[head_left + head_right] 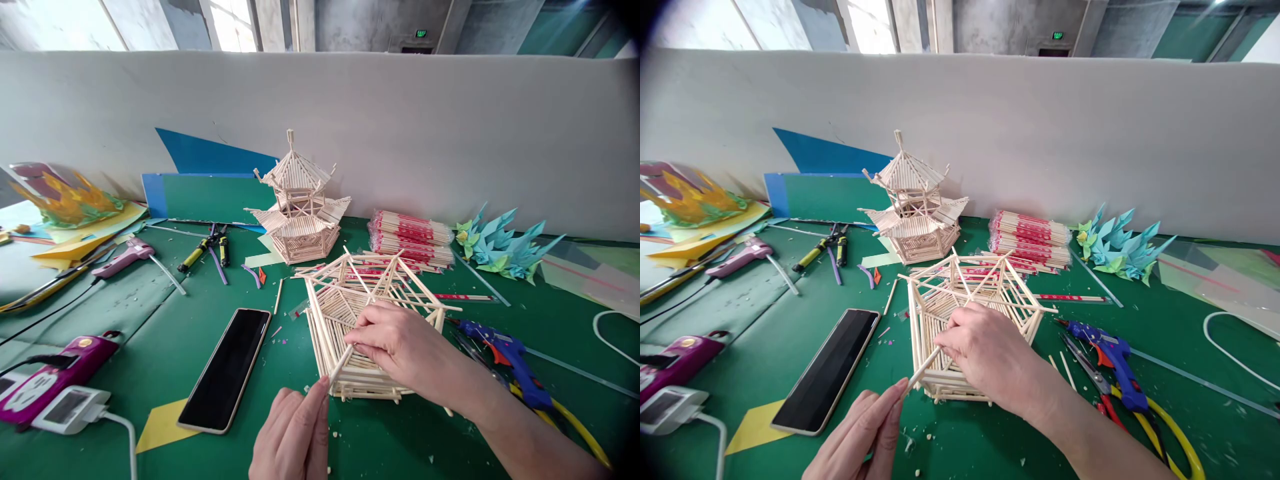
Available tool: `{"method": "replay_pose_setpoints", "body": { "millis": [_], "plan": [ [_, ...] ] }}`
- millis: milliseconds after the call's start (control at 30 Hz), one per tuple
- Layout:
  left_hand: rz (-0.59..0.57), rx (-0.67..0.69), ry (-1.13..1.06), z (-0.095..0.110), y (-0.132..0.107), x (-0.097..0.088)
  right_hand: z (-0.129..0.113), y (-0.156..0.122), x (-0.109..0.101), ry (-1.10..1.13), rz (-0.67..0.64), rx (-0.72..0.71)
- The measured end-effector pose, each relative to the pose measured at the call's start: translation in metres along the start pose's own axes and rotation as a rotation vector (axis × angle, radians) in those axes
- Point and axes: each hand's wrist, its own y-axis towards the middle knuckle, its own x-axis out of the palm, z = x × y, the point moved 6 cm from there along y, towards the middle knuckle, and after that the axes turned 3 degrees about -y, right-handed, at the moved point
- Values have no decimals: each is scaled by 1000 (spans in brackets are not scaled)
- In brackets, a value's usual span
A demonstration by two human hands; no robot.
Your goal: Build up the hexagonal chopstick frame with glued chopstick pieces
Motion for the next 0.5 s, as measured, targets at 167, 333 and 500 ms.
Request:
{"method": "replay_pose_setpoints", "body": {
  "millis": [167,333,500],
  "plan": [
    [26,-2,4,0,0,0,-1,1,0,-15,-13,-6],
    [26,-10,-16,-1,-1,1,0,2,1,-51,-27,-9],
    [18,0,-37,0,1,1,-1,2,1,-80,-37,-17]
  ]
}}
